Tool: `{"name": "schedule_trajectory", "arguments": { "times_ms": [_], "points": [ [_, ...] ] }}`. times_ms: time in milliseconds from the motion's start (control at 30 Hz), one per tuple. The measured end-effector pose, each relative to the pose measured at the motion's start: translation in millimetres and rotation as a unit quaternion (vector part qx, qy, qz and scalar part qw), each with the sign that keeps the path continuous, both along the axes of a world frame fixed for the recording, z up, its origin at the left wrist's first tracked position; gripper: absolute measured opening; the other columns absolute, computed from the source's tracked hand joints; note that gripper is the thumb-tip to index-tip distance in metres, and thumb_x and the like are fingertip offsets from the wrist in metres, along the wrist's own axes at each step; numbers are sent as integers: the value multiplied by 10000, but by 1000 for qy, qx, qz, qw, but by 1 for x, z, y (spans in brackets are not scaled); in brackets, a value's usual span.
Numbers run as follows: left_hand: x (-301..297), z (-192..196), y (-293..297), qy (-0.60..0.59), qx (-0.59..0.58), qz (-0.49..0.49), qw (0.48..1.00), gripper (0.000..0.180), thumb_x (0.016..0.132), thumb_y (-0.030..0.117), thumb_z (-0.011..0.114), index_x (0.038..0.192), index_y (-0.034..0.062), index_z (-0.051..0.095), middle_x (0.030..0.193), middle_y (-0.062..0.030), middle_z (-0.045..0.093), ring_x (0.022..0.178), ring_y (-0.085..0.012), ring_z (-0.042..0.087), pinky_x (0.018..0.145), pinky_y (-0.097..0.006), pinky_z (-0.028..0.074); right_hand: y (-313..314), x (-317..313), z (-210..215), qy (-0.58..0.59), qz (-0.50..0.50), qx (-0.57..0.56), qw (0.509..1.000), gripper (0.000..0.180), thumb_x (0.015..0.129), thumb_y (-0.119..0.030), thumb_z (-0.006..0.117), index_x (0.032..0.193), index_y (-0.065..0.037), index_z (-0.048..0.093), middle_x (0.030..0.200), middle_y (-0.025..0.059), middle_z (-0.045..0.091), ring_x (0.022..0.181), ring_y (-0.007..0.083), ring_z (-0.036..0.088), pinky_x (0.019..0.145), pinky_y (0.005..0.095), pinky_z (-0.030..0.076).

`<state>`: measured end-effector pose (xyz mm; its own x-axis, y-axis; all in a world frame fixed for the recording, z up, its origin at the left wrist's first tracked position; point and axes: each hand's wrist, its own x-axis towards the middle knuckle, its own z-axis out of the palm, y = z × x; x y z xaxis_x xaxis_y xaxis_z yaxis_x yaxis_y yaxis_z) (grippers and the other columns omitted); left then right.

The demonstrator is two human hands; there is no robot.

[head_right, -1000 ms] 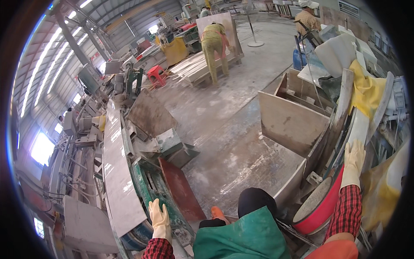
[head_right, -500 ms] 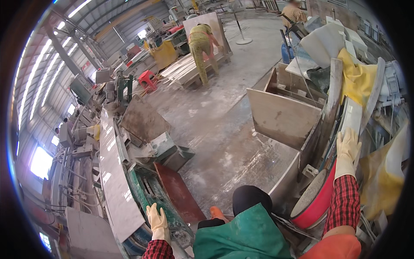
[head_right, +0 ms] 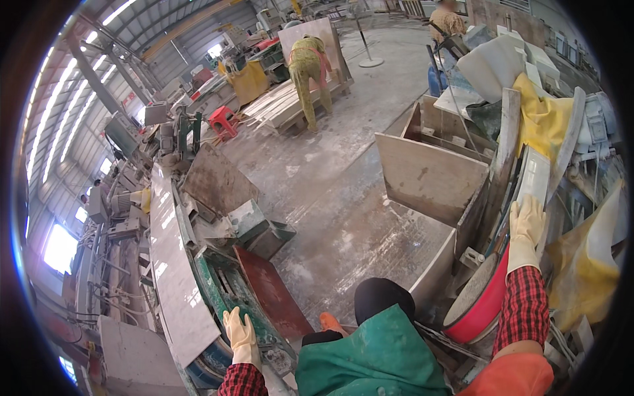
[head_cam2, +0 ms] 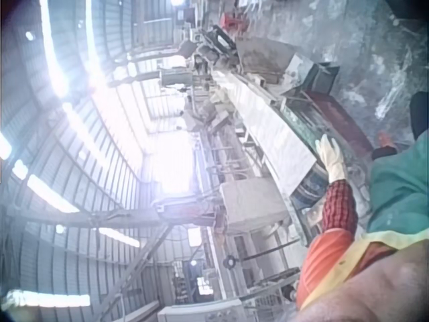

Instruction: The person repeatedly picks up rectangular panels from a conveyor belt and places them into a nearby bin. The person wears gloves and an apron while performing this repetitive task in a factory setting.

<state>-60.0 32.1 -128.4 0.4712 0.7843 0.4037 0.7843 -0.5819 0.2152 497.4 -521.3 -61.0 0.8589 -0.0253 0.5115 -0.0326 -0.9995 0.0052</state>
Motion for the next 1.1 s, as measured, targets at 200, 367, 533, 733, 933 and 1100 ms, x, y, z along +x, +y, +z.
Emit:
{"name": "schedule_trajectory", "arguments": {
  "times_ms": [200,367,533,733,933,1100],
  "points": [
    [0,-8,3,-12,12,8,1000,377,897,136,675,1246,3,625,1286,-224,641,1337,-449,487,1156,-505,343,-6,1,-11,-19,16,-6,1000,419,987,-384,555,1277,-83,574,1279,115,604,1203,323,552,993,473,443],
    [-4,-5,5,-12,8,-5,1000,374,890,130,679,1240,10,628,1285,-228,639,1329,-457,491,1152,-509,346,1,-10,-2,8,13,-1,1000,419,992,-374,549,1284,-75,565,1278,122,605,1202,327,552,993,471,444],
    [-3,-8,6,-17,9,-3,1000,374,884,130,683,1233,9,632,1290,-231,637,1326,-459,493,1152,-509,348,0,-14,-6,-15,20,-10,1000,421,990,-371,551,1281,-67,575,1273,130,609,1199,330,553,991,470,447],
    [-3,-5,3,-28,5,1,1000,375,880,137,687,1230,10,639,1282,-251,638,1333,-459,489,1154,-509,349,0,-17,-12,-52,36,-10,998,401,961,-363,596,1235,-69,595,1215,145,623,1163,341,572,969,482,454],
    [0,-6,3,-39,-2,14,999,373,890,141,681,1236,9,638,1293,-257,633,1340,-462,483,1158,-509,346,0,-21,-14,-49,31,1,998,383,955,-348,602,1220,-71,610,1214,123,624,1158,328,573,963,482,455],
    [-3,-7,4,-42,-16,17,999,378,895,147,680,1247,15,638,1325,-287,608,1348,-466,475,1161,-509,345,8,-34,-6,-45,35,6,998,374,950,-340,607,1208,-70,618,1208,114,625,1156,323,574,961,479,457]
  ]
}}
